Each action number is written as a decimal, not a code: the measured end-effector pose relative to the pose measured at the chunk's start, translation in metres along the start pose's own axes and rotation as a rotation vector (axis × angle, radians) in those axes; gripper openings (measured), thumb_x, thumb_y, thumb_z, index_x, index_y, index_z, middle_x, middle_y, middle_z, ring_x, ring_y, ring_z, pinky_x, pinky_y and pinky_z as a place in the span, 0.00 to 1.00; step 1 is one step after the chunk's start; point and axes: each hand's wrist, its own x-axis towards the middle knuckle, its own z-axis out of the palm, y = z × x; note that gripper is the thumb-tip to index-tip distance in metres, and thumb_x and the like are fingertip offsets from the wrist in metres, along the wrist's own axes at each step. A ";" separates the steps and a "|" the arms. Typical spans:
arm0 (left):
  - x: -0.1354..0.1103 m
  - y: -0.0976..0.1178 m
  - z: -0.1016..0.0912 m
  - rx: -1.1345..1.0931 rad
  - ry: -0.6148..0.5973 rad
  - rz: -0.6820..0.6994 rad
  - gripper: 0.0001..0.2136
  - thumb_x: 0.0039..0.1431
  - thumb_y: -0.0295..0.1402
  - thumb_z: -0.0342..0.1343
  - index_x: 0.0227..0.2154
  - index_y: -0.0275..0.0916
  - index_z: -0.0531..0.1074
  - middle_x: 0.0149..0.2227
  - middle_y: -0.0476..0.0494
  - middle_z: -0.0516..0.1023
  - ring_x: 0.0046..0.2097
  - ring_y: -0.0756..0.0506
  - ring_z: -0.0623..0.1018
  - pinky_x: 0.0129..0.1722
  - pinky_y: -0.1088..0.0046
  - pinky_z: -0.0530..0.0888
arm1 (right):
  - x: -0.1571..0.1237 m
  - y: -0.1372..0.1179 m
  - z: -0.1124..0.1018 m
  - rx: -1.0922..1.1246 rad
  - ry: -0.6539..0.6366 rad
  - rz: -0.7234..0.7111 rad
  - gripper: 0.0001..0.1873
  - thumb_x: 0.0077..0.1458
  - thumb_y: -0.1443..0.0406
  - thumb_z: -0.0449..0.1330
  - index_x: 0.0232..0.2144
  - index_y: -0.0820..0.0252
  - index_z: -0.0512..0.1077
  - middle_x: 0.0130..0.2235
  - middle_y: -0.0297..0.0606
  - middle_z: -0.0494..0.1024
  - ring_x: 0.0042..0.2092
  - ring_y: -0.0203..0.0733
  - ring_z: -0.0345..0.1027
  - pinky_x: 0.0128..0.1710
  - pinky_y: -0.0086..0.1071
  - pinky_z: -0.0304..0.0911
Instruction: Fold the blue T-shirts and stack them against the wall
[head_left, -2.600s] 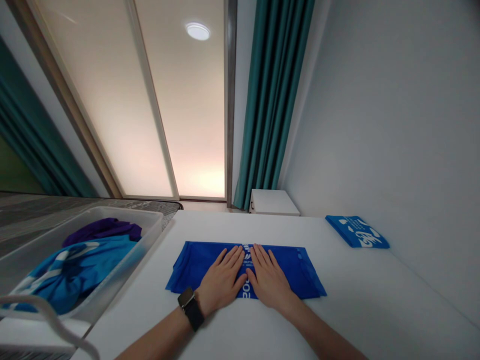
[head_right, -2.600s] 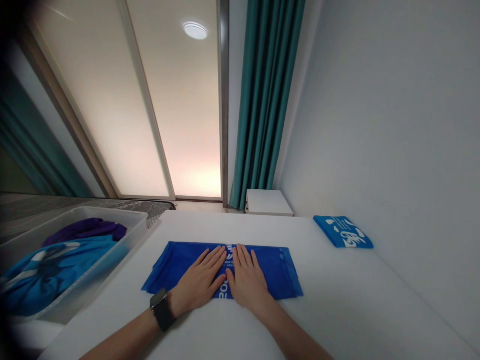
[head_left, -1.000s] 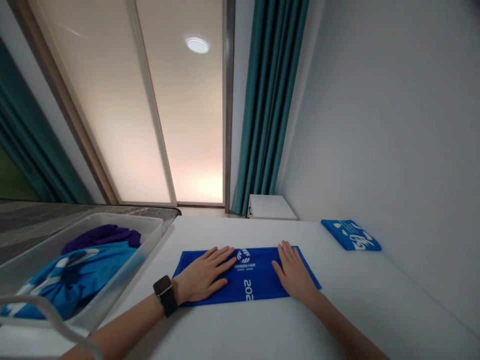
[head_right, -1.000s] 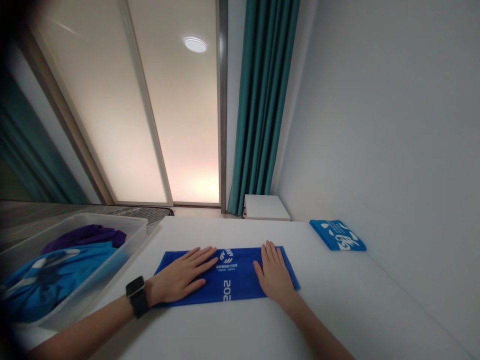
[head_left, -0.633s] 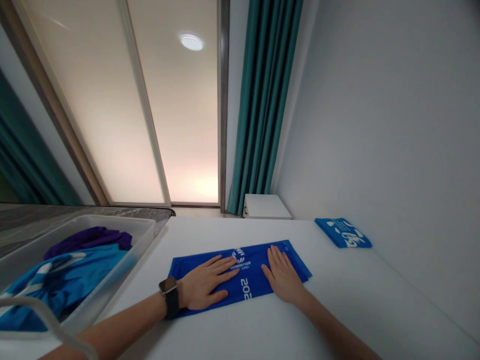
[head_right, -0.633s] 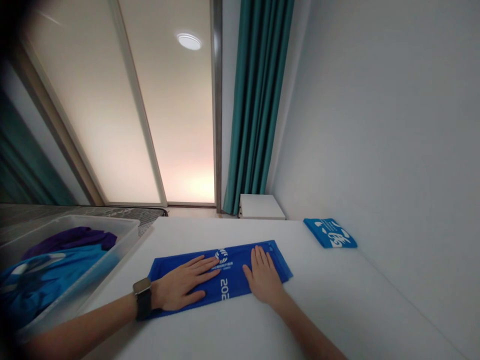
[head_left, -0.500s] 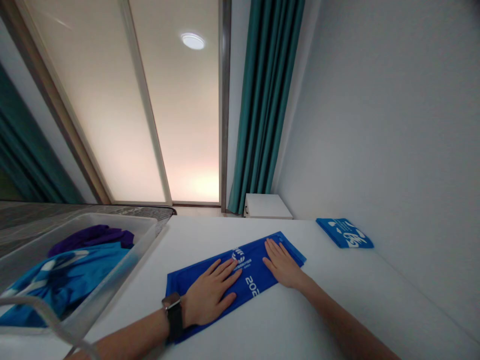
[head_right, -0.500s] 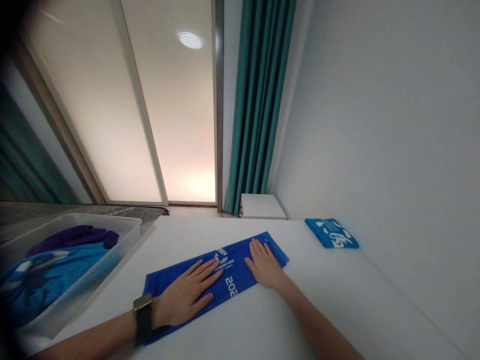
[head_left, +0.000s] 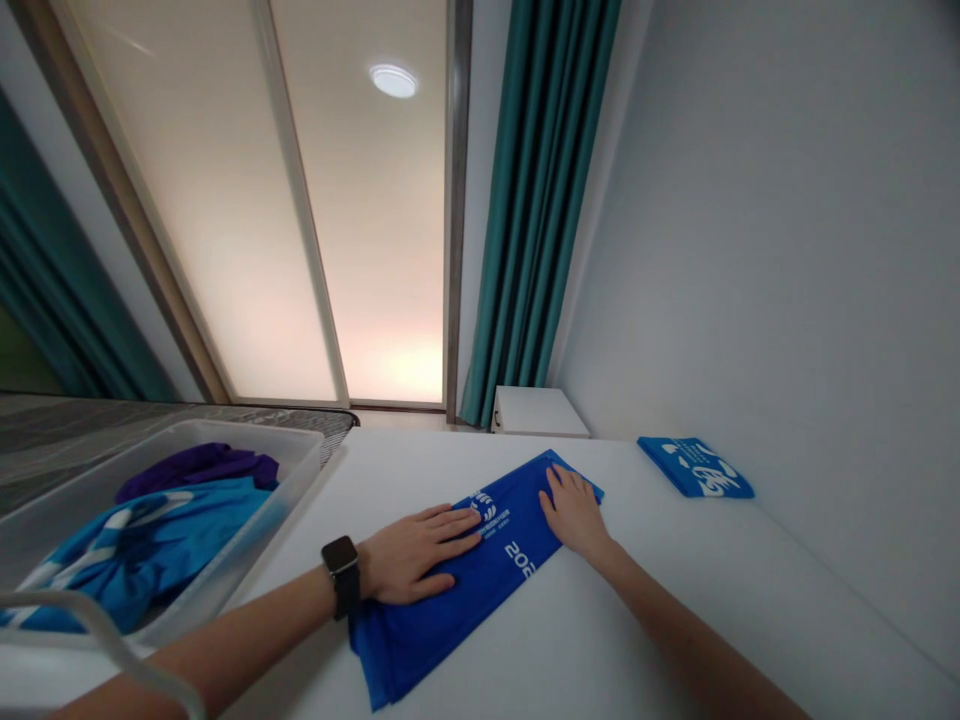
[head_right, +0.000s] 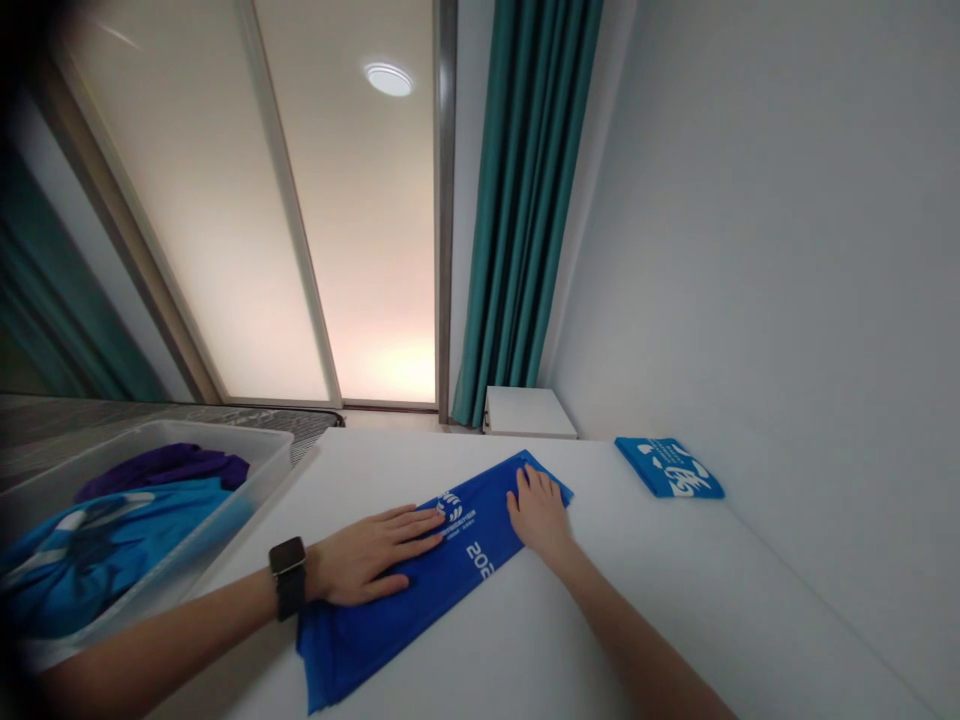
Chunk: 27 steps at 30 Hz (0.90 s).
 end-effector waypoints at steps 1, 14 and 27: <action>-0.002 -0.004 0.000 -0.004 -0.003 0.009 0.29 0.67 0.42 0.48 0.68 0.48 0.47 0.70 0.45 0.48 0.69 0.40 0.53 0.68 0.56 0.51 | -0.004 -0.007 -0.002 -0.033 0.003 0.047 0.29 0.65 0.58 0.43 0.61 0.70 0.62 0.60 0.56 0.65 0.59 0.58 0.57 0.57 0.48 0.51; 0.007 0.040 0.036 0.007 0.131 -0.292 0.26 0.68 0.41 0.46 0.67 0.48 0.52 0.69 0.43 0.52 0.68 0.39 0.54 0.66 0.50 0.53 | 0.024 -0.043 -0.007 -0.026 -0.206 0.129 0.37 0.64 0.50 0.39 0.64 0.71 0.56 0.63 0.55 0.60 0.62 0.59 0.51 0.58 0.47 0.46; 0.030 0.086 0.068 0.065 0.200 -0.593 0.31 0.67 0.45 0.46 0.68 0.44 0.46 0.70 0.42 0.45 0.70 0.37 0.47 0.67 0.48 0.49 | 0.058 -0.085 0.015 0.057 -0.130 0.043 0.36 0.65 0.50 0.37 0.66 0.67 0.53 0.67 0.52 0.53 0.67 0.57 0.44 0.64 0.47 0.34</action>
